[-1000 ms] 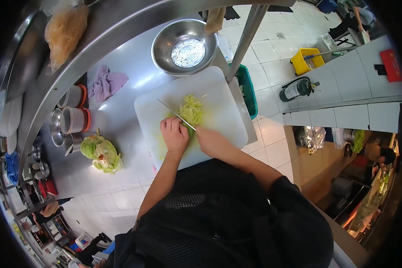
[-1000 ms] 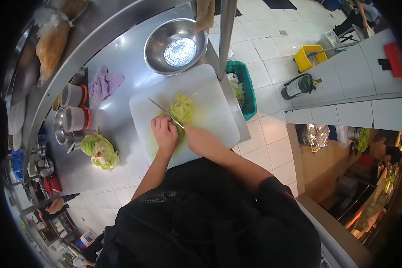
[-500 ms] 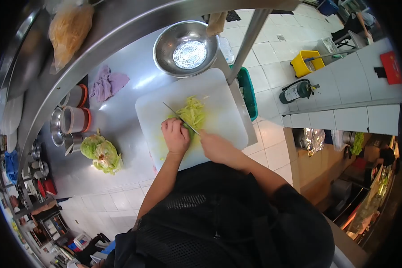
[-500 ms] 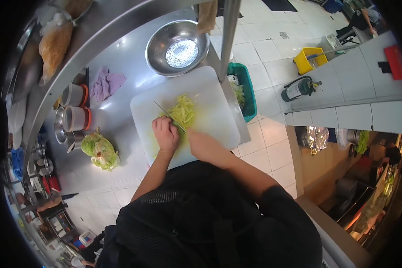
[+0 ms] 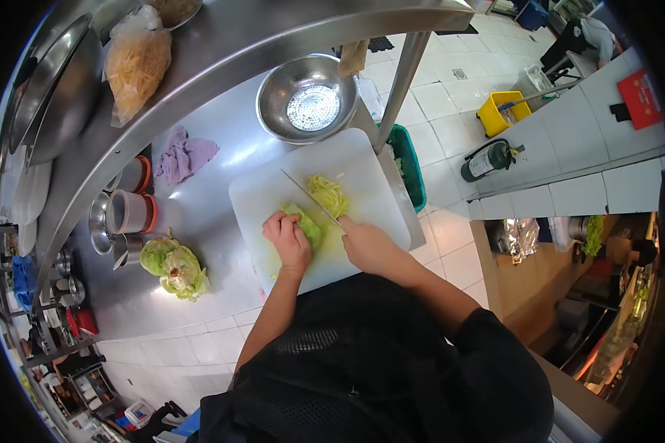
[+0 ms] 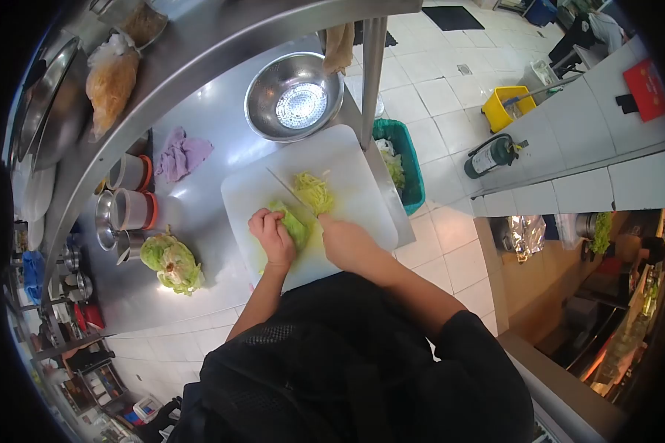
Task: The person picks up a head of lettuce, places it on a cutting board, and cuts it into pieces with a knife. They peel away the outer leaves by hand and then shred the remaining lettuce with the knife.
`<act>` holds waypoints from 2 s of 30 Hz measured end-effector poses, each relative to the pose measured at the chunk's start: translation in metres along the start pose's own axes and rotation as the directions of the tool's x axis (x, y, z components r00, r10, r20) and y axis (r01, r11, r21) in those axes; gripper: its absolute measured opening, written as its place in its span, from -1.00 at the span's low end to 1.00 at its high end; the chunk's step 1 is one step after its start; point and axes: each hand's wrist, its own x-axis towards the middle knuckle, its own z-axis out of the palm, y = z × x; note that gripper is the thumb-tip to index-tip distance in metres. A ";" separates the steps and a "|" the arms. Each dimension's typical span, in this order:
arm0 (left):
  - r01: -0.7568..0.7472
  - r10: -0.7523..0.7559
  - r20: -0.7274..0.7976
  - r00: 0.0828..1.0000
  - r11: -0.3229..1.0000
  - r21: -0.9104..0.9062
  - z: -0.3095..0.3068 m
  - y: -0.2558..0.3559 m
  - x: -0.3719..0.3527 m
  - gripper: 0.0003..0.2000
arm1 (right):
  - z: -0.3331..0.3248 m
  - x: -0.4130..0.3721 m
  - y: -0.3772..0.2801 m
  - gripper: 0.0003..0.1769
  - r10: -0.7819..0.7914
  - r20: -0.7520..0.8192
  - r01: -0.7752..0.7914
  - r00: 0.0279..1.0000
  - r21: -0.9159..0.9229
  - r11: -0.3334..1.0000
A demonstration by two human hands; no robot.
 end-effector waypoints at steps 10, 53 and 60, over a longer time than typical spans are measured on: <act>-0.022 0.020 0.041 0.999 0.998 0.056 0.005 0.001 0.004 -0.77 | -0.044 -0.047 -0.051 -0.73 0.062 0.308 -0.024 0.949 -0.124 0.992; -0.016 0.015 -0.111 0.994 1.000 -0.011 0.007 -0.001 0.003 -0.82 | -0.031 -0.040 -0.047 -0.64 0.042 0.302 0.012 0.952 -0.174 0.985; 0.004 -0.008 -0.093 0.996 0.999 -0.040 0.006 0.000 0.002 -0.80 | 0.024 0.033 -0.011 -0.63 -0.015 0.196 0.049 0.980 -0.171 0.984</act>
